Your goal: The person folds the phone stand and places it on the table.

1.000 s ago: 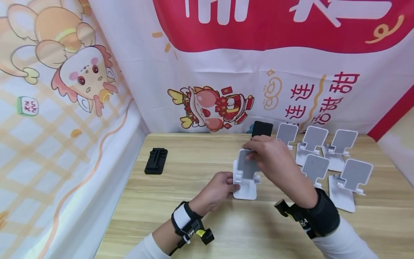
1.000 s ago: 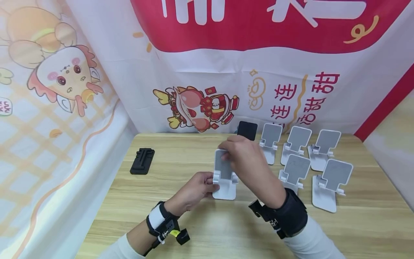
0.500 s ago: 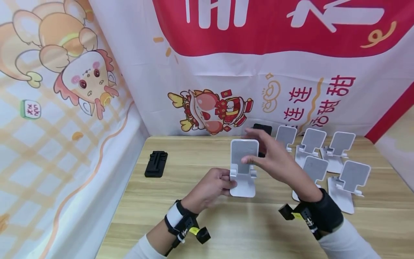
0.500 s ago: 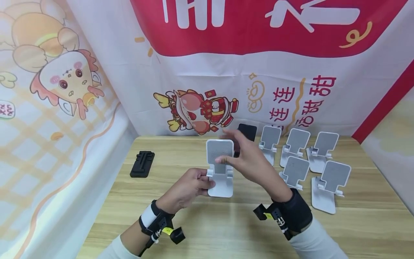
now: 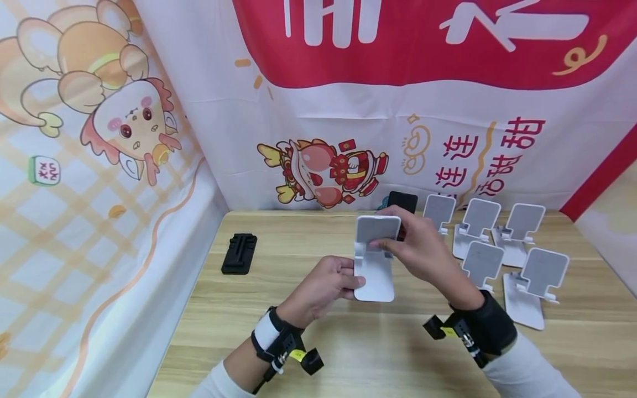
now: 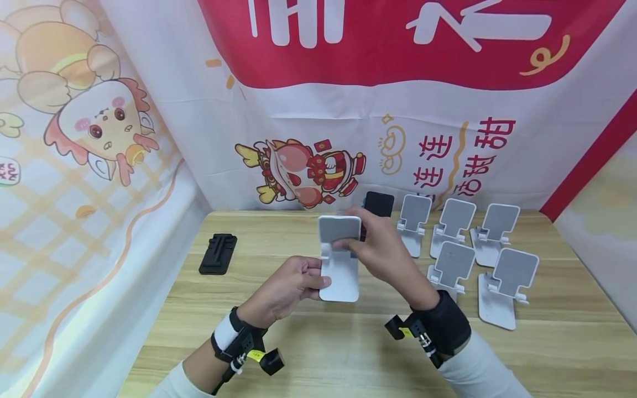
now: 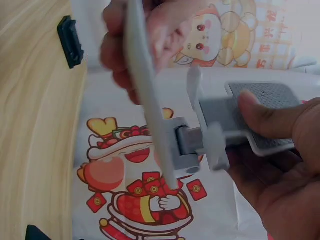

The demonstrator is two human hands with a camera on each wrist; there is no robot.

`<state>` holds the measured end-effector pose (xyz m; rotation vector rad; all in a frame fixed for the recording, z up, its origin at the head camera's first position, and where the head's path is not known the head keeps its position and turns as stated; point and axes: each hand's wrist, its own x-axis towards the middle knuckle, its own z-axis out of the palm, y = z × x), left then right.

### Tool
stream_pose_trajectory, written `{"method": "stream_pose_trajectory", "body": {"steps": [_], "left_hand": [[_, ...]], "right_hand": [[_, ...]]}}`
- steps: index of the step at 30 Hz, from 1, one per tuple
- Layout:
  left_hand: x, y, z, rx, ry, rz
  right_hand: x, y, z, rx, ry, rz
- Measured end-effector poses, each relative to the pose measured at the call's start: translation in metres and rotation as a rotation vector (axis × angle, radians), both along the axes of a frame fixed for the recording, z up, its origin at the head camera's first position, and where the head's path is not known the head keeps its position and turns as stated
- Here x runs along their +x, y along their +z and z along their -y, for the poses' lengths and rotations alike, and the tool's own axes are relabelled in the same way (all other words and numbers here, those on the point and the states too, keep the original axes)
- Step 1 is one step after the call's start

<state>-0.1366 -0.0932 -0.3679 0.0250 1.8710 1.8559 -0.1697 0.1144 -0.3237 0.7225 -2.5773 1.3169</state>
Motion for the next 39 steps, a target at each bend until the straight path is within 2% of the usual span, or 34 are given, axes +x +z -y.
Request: {"method": "stream_pose_trajectory", "body": {"steps": [3, 9, 16, 18, 25, 29, 32, 35, 39], "left_hand": [[0.001, 0.0, -0.004, 0.001, -0.011, -0.002], [0.0, -0.002, -0.005, -0.004, -0.007, -0.017], [-0.003, -0.009, 0.0, -0.042, 0.009, -0.023], [-0.004, -0.01, 0.001, -0.055, 0.015, -0.024], [-0.007, -0.013, 0.004, -0.086, 0.039, -0.027], [-0.009, -0.013, 0.006, -0.063, 0.034, -0.012], [-0.012, -0.009, 0.008, -0.019, 0.041, -0.006], [-0.016, -0.001, 0.013, 0.013, 0.064, -0.005], [-0.019, 0.012, 0.019, 0.032, 0.091, -0.031]], "right_hand": [[-0.001, -0.004, 0.0, -0.003, -0.038, -0.073], [-0.002, -0.004, -0.001, 0.018, -0.057, -0.138], [0.005, 0.008, 0.0, 0.083, -0.083, -0.463], [0.008, 0.011, 0.002, 0.12, -0.075, -0.522], [0.017, 0.015, 0.007, 0.224, -0.066, -0.592], [0.023, 0.012, 0.007, 0.257, -0.029, -0.619], [0.025, 0.006, 0.01, 0.272, 0.029, -0.659], [0.028, -0.004, 0.015, 0.287, 0.079, -0.7], [0.034, -0.021, 0.022, 0.364, 0.096, -0.751]]}}
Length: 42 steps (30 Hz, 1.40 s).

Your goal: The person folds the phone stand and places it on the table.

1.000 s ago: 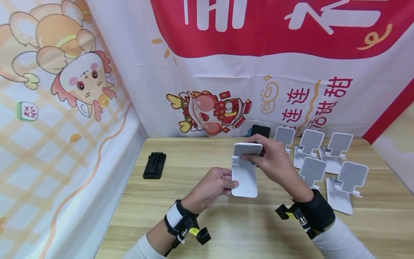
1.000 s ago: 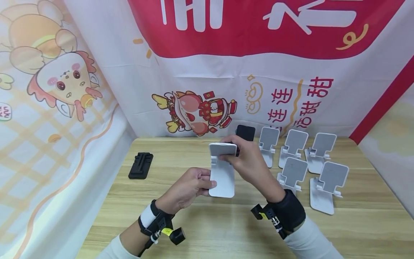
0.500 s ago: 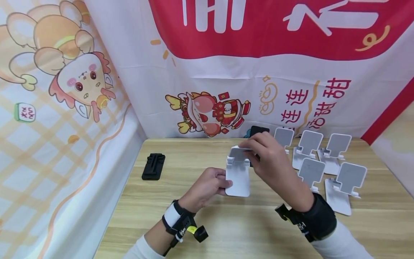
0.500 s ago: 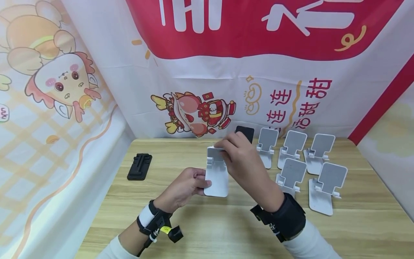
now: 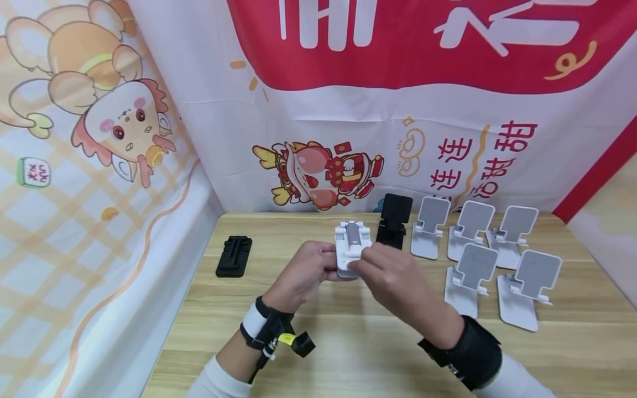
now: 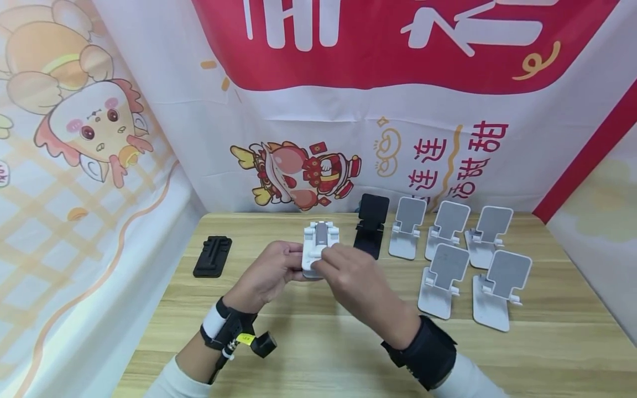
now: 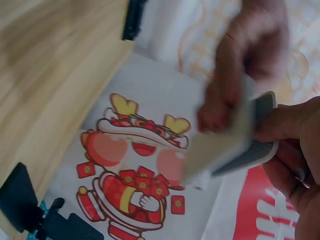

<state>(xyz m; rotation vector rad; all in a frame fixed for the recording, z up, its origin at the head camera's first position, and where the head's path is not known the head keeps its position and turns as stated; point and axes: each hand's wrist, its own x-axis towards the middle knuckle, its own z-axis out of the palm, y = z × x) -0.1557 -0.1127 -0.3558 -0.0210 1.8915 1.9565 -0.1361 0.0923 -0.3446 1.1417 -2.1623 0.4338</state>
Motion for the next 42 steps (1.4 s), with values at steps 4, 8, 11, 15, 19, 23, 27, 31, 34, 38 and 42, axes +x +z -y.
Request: {"method": "stream_pose_trajectory", "body": {"steps": [4, 8, 11, 15, 19, 23, 27, 31, 34, 38, 42], "left_hand": [[-0.002, 0.006, 0.002, 0.028, 0.005, -0.021], [-0.004, 0.006, 0.003, 0.047, -0.004, -0.015], [-0.004, 0.006, 0.002, 0.053, 0.001, -0.016], [-0.003, 0.008, 0.0, 0.048, 0.007, -0.022], [0.001, 0.011, -0.004, 0.027, -0.009, -0.013], [0.002, 0.009, -0.008, 0.002, -0.033, -0.011], [0.003, 0.005, -0.007, 0.039, -0.048, -0.003], [0.004, 0.001, -0.002, 0.154, -0.065, 0.012], [0.003, 0.001, 0.0, 0.195, -0.08, 0.018], [0.0, 0.002, -0.001, 0.121, -0.072, 0.033], [-0.002, 0.002, -0.003, 0.037, -0.042, 0.051]], "right_hand": [[0.0, -0.006, 0.003, 0.036, -0.021, -0.034], [-0.005, -0.004, -0.001, -0.073, 0.019, 0.084], [-0.009, -0.002, -0.008, -0.246, 0.017, 0.261], [-0.02, 0.003, -0.014, -0.444, -0.153, 0.639], [-0.034, 0.005, -0.019, -0.568, -0.199, 1.206], [-0.04, 0.003, -0.021, -0.667, -0.14, 1.531], [-0.04, 0.0, -0.02, -0.685, -0.127, 1.565], [-0.039, -0.002, -0.019, -0.667, -0.136, 1.558], [-0.039, -0.003, -0.017, -0.662, -0.162, 1.553], [-0.037, -0.001, -0.014, -0.665, -0.166, 1.537], [-0.035, 0.001, -0.013, -0.664, -0.161, 1.513]]}}
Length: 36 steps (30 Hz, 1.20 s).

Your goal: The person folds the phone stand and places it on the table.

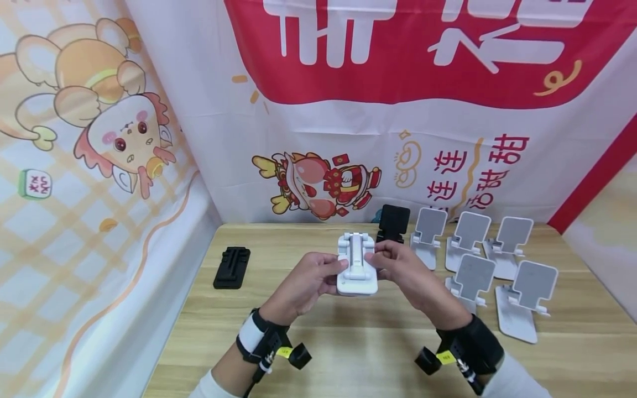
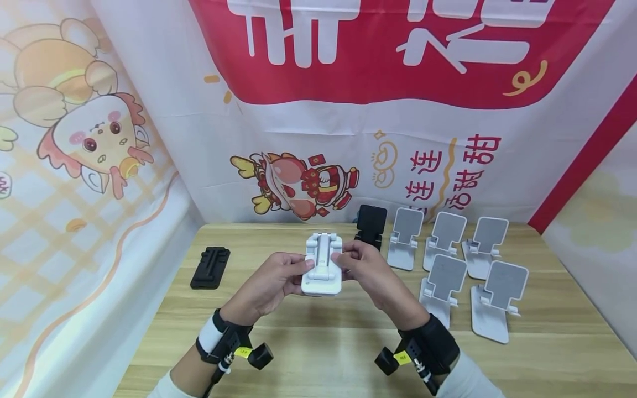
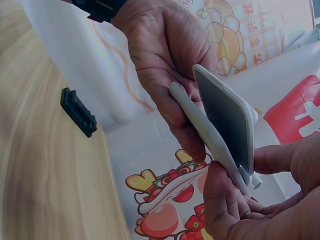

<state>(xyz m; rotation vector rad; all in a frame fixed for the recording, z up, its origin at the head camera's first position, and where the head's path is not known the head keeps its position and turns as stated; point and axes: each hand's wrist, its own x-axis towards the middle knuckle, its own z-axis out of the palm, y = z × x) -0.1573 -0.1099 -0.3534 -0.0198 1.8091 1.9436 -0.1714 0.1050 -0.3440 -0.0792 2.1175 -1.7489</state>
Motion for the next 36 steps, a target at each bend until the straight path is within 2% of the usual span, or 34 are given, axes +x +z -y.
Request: {"method": "stream_pose_trajectory", "body": {"steps": [7, 10, 12, 15, 20, 23, 25, 28, 31, 34, 36], "left_hand": [[0.001, -0.003, 0.001, -0.097, 0.015, -0.002], [0.001, -0.004, 0.002, -0.155, 0.023, -0.032], [0.002, -0.003, 0.001, -0.22, 0.034, -0.077], [0.008, 0.002, -0.004, -0.407, 0.029, -0.181], [0.024, 0.007, -0.02, -0.836, -0.033, -0.417], [0.026, 0.006, -0.025, -0.998, -0.026, -0.501], [0.026, 0.005, -0.025, -1.025, -0.007, -0.525], [0.022, 0.003, -0.022, -1.008, 0.02, -0.541], [0.015, -0.003, -0.016, -0.994, 0.047, -0.548], [0.005, -0.017, 0.001, -0.971, 0.092, -0.514], [-0.003, -0.029, 0.02, -0.967, 0.135, -0.471]], "right_hand": [[-0.001, -0.006, 0.003, 0.036, -0.019, -0.009], [-0.001, -0.008, 0.003, 0.045, -0.022, -0.02], [-0.001, -0.01, 0.003, 0.041, -0.023, -0.024], [0.0, -0.013, 0.003, 0.025, -0.025, -0.016], [0.002, -0.015, 0.007, 0.002, -0.023, 0.001], [0.002, -0.015, 0.011, 0.003, -0.019, -0.006], [0.002, -0.014, 0.014, 0.005, -0.018, -0.01], [0.002, -0.015, 0.016, 0.012, -0.011, -0.011], [0.001, -0.017, 0.011, 0.052, 0.004, -0.042], [-0.002, -0.018, -0.005, 0.182, -0.003, -0.161], [-0.003, -0.02, -0.024, 0.315, -0.032, -0.261]]}}
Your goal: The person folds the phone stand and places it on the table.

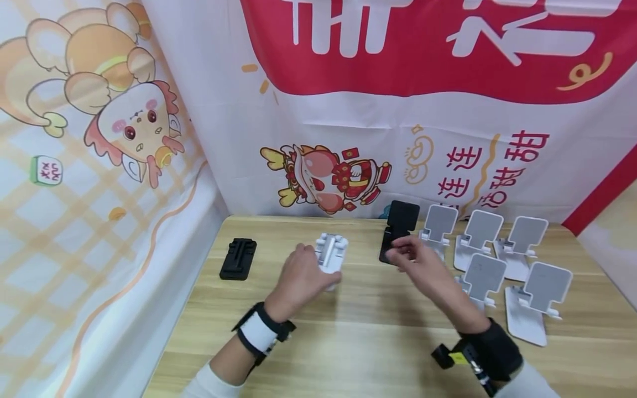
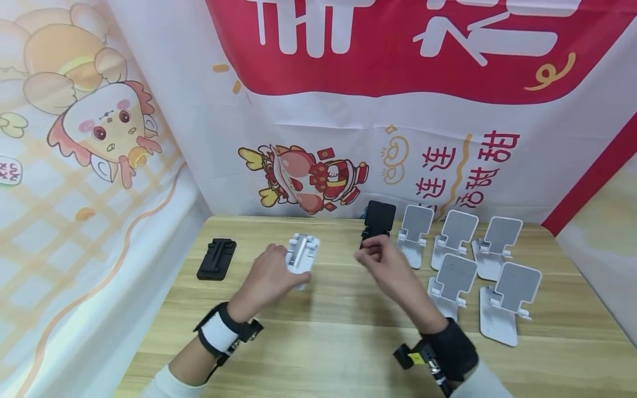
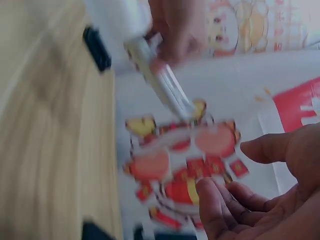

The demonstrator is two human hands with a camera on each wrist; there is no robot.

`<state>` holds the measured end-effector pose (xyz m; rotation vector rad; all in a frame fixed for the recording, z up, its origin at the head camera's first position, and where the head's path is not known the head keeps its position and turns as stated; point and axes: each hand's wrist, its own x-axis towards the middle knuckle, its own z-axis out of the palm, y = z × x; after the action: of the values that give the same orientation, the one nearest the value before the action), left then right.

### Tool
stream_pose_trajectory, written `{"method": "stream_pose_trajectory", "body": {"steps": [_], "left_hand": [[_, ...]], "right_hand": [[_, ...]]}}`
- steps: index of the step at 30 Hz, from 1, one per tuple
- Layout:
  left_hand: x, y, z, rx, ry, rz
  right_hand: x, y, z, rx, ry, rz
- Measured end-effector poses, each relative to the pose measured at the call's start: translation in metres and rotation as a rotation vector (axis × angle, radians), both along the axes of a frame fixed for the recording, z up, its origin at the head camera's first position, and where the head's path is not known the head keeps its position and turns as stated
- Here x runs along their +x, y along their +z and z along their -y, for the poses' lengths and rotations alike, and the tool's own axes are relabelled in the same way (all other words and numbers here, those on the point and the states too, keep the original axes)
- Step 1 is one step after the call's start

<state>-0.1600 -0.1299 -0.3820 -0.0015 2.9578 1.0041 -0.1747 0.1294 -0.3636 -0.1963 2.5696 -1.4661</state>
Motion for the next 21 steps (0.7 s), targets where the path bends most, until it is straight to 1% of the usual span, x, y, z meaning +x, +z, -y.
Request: {"method": "stream_pose_trajectory", "body": {"steps": [3, 5, 7, 9, 11, 14, 18, 21], "left_hand": [[-0.011, -0.017, 0.035, 0.002, 0.095, 0.025], [-0.018, -0.028, 0.056, -0.032, 0.144, 0.025], [-0.025, -0.037, 0.074, -0.082, 0.177, 0.013], [-0.031, -0.045, 0.086, -0.124, 0.196, -0.002], [-0.038, -0.051, 0.093, -0.151, 0.212, -0.002], [-0.048, -0.061, 0.097, -0.168, 0.24, 0.018], [-0.056, -0.073, 0.099, -0.208, 0.261, 0.053], [-0.058, -0.077, 0.1, -0.248, 0.261, 0.07]], "right_hand": [[-0.003, -0.002, -0.038, 0.164, -0.037, -0.139], [-0.006, -0.003, -0.065, 0.247, -0.054, -0.217], [-0.009, -0.005, -0.09, 0.329, -0.071, -0.316], [-0.014, -0.007, -0.111, 0.434, -0.094, -0.381], [-0.02, -0.011, -0.128, 0.516, -0.104, -0.444], [-0.026, -0.019, -0.141, 0.611, -0.094, -0.472], [-0.028, -0.031, -0.147, 0.652, -0.082, -0.479], [-0.028, -0.036, -0.145, 0.643, -0.079, -0.488]]}}
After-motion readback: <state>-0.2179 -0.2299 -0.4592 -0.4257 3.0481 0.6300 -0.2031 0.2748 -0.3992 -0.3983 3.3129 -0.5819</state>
